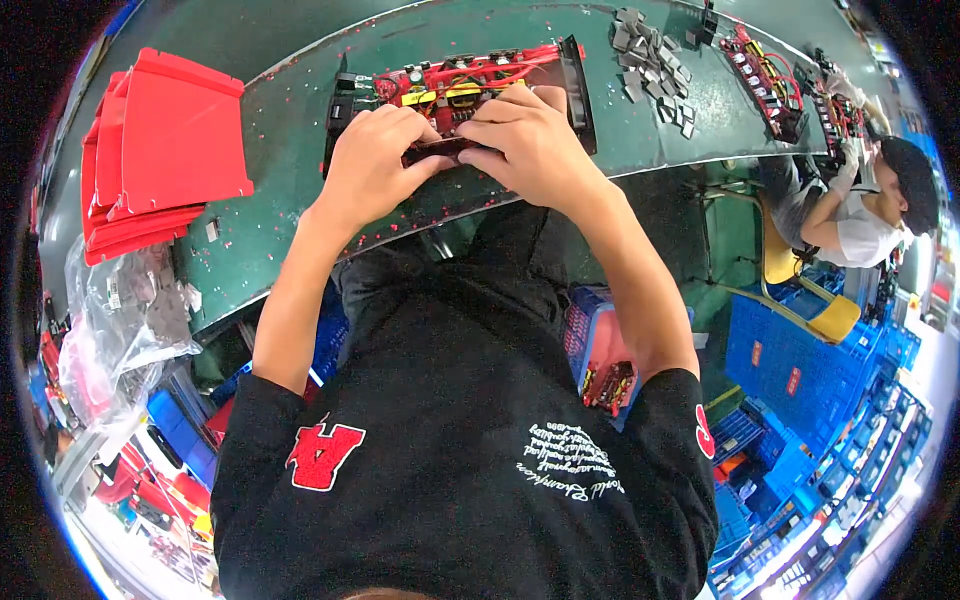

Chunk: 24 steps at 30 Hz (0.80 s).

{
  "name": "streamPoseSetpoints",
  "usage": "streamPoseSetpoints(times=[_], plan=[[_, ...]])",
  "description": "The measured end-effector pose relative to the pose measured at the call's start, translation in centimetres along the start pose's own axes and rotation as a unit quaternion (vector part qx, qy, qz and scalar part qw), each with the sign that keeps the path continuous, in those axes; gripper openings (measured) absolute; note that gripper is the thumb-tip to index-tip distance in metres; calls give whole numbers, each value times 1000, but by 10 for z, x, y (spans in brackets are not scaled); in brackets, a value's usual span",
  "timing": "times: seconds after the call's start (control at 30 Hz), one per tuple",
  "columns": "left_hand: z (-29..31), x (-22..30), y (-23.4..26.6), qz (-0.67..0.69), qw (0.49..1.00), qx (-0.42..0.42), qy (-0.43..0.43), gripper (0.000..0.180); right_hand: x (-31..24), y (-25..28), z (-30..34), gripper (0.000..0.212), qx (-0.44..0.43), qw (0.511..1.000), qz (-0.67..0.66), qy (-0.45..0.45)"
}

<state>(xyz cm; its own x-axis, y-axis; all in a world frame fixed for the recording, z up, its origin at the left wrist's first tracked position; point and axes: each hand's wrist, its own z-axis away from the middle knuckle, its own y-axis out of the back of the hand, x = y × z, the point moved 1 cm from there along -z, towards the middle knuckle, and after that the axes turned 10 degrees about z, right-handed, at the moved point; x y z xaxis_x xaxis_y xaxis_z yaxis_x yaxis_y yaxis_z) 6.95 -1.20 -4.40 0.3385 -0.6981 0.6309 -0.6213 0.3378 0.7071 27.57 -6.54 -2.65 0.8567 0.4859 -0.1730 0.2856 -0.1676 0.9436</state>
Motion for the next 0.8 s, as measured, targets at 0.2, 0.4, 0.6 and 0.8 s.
streamPoseSetpoints(times=[0.2, 0.4, 0.6, 0.8], plan=[[-1, 5, -2, -7, 1000, 19, -7, 22, -2, -1, 3, 21, 18, 1000, -11, -12], [-62, 1, 17, -3, 995, 94, 31, 24, 42, 51, -24, 24, 96, 991, -13, -95], [-114, -54, 4, 104, 976, -148, 118, 27, 111, 26, -74, 28, -176, 977, -97, -71], [-119, -57, 4, 31, 980, -166, 102, 26, 114, 10, -85, 26, -226, 966, -100, -73]])
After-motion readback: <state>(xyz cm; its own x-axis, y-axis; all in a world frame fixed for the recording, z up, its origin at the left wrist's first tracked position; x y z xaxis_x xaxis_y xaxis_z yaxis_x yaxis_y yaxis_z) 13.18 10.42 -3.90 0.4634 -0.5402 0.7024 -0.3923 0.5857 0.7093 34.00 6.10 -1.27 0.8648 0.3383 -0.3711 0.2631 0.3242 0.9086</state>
